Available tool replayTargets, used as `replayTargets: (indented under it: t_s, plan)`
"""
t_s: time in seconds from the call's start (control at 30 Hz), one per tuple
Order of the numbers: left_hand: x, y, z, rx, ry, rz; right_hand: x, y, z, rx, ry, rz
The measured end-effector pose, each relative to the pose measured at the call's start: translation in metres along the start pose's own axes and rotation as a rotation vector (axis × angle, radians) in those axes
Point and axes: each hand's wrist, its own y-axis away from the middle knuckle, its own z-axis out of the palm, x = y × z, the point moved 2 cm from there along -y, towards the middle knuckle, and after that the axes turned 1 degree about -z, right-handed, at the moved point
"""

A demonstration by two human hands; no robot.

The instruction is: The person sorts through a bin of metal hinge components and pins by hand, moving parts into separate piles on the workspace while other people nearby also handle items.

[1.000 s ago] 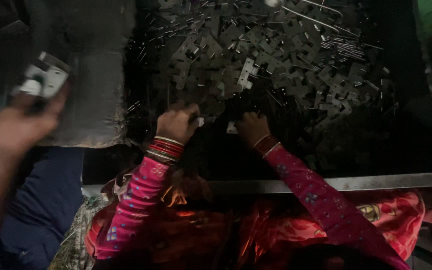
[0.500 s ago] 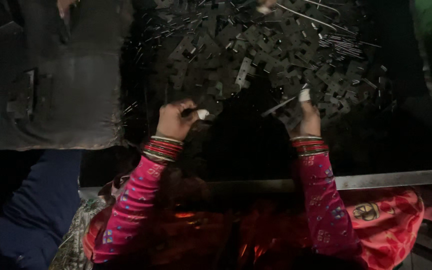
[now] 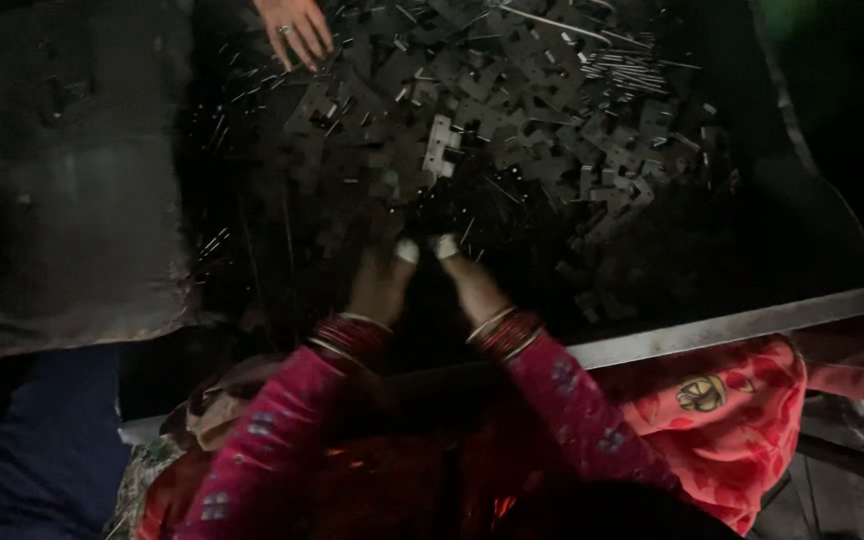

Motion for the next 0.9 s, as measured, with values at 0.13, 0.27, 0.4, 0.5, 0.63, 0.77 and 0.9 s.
replayTargets:
  t_s: [0.13, 0.27, 0.4, 0.5, 0.63, 0.77, 0.9]
  plan:
    - [-0.011, 0.031, 0.025, 0.117, -0.128, 0.262, 0.002, 0.019, 0.014, -0.103, -0.117, -0.189]
    - [0.042, 0.025, -0.035, -0.1, 0.044, 0.344, -0.046, 0.022, -0.042, -0.245, 0.402, -0.119]
    - [0.104, 0.037, -0.137, 0.39, -0.868, 0.469, -0.089, 0.011, -0.15, 0.396, 1.534, -0.353]
    - [0.102, 0.025, -0.225, 0.727, -1.249, 0.346, -0.083, -0.013, -0.235, 0.311, 1.766, 0.167]
    - [0.05, -0.007, -0.326, 0.909, -1.423, 0.087, -0.067, -0.044, -0.303, -0.031, 1.605, 0.041]
    - [0.033, -0.024, -0.341, 0.784, -1.255, -0.28, -0.069, -0.046, -0.305, 0.076, 1.625, -0.113]
    - [0.077, -0.011, -0.264, 1.11, -1.443, 0.106, -0.093, -0.025, -0.271, 0.072, 1.597, -0.22]
